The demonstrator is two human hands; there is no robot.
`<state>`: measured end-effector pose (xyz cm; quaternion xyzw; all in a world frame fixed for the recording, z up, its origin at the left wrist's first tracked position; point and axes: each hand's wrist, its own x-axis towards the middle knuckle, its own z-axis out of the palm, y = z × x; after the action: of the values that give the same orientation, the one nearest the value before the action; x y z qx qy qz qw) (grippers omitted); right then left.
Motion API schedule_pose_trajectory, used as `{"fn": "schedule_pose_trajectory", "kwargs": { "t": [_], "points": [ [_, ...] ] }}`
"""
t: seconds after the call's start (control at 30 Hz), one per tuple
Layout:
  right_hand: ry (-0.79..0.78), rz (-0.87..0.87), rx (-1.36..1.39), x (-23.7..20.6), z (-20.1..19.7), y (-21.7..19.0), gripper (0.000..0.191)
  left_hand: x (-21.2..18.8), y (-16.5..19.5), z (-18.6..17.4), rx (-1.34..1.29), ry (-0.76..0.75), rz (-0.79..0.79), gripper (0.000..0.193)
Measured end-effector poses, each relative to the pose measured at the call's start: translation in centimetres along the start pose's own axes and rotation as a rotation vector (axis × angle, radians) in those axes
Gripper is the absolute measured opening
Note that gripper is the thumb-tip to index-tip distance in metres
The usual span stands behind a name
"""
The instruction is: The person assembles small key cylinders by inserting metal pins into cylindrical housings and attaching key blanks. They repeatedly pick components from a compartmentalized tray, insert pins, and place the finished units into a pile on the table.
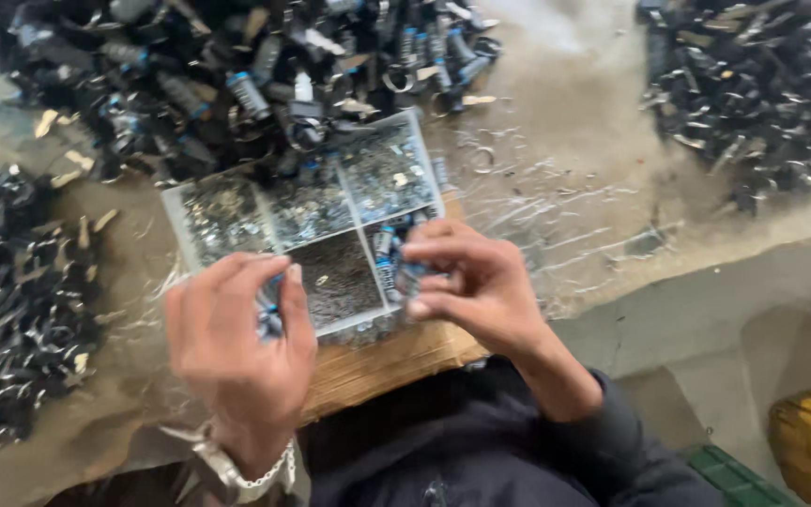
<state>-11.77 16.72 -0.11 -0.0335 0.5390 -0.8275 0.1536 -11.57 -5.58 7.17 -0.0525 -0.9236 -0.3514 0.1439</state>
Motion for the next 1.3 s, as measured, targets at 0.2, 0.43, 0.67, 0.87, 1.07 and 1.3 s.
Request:
{"fn": "schedule_pose_trajectory", "kwargs": {
  "t": [0.2,0.43,0.67,0.87,1.07,1.3],
  "points": [
    [0.205,-0.147,0.081,-10.8,-6.7,0.5,0.043,6.5,5.7,6.3,0.043,-0.641,0.630,0.017],
    [0.376,-0.121,0.222,-18.0,-6.4,4.8,0.044,13.5,14.3,31.6,0.092,-0.102,0.536,0.011],
    [0.366,-0.078,0.256,-19.1,-5.7,6.1,0.041,12.7,12.6,29.9,0.079,-0.154,0.700,0.008],
    [0.206,-0.041,0.210,-14.7,-5.8,5.2,0.037,10.3,9.1,15.9,-0.065,-0.126,0.790,0.012],
    [0.179,-0.016,0.190,-14.2,-5.4,4.7,0.040,2.2,7.7,-2.4,-0.016,-0.244,0.506,0.025],
    [0.366,-0.166,0.031,-15.8,-8.1,2.3,0.042,-8.3,2.7,2.2,-0.241,-0.415,0.267,0.019]
  ]
}}
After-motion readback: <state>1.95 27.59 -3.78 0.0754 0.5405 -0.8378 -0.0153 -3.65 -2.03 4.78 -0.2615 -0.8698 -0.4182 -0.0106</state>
